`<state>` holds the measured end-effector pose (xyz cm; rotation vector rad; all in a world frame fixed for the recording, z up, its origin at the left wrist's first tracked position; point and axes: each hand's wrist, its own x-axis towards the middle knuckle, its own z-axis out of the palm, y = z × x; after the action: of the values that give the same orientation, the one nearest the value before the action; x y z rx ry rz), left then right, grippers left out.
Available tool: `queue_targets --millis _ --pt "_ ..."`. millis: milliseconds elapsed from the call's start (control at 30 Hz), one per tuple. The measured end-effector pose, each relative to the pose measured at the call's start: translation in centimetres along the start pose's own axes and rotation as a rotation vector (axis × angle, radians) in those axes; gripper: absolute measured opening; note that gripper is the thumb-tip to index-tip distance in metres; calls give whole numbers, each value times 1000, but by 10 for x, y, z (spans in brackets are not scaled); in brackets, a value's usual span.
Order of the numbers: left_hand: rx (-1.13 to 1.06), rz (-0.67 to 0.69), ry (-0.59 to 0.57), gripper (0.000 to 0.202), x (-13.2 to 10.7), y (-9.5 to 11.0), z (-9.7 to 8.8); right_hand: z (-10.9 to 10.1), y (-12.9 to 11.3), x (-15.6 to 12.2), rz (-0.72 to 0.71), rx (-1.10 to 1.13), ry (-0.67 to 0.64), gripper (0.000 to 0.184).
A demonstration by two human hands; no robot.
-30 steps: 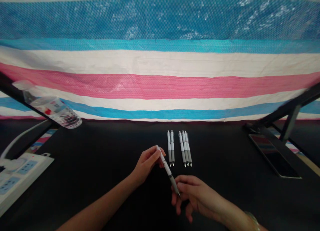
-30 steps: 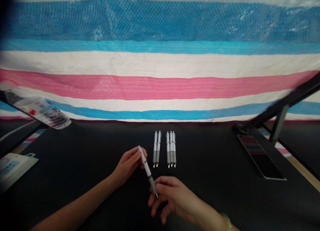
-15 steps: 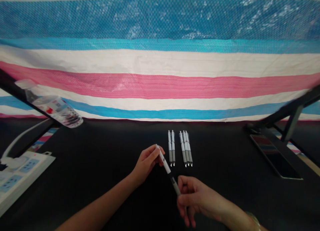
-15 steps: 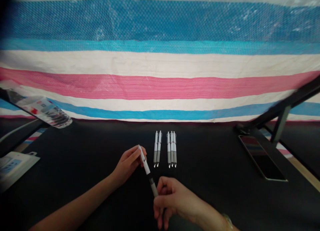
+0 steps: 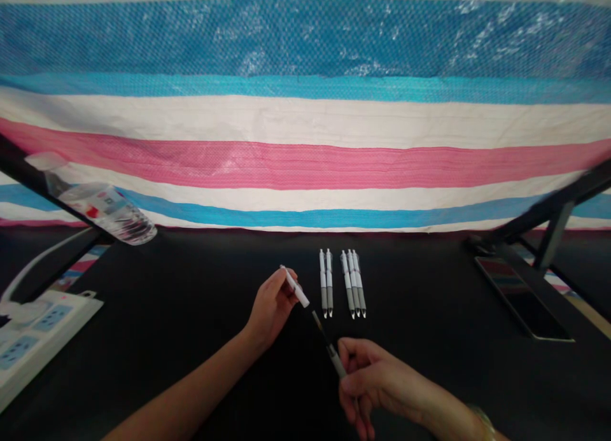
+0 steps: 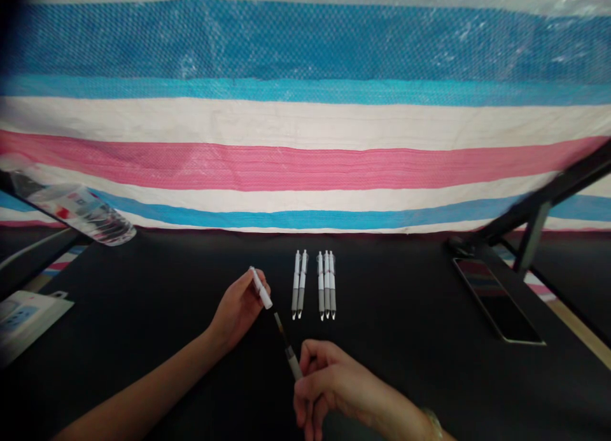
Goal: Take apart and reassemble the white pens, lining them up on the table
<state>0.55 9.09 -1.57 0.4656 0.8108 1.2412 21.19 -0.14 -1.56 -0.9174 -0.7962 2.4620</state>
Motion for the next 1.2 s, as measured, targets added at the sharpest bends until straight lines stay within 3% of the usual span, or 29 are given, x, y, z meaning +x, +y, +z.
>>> queue_targets --millis 367,567,700,933,1200 --pt "157 7 -93 28 -3 0 2 0 1 1 -25 12 6 39" --pt "354 29 -278 33 -8 -2 0 1 -1 1 -52 10 34 37" --pt "488 -1 -392 25 -10 2 -2 1 0 1 -74 -6 73 39" --pt "476 7 -435 23 -7 5 -7 3 -3 1 -95 33 158 45" --pt "485 15 -455 24 -7 7 -7 -6 7 5 -117 62 90 46"
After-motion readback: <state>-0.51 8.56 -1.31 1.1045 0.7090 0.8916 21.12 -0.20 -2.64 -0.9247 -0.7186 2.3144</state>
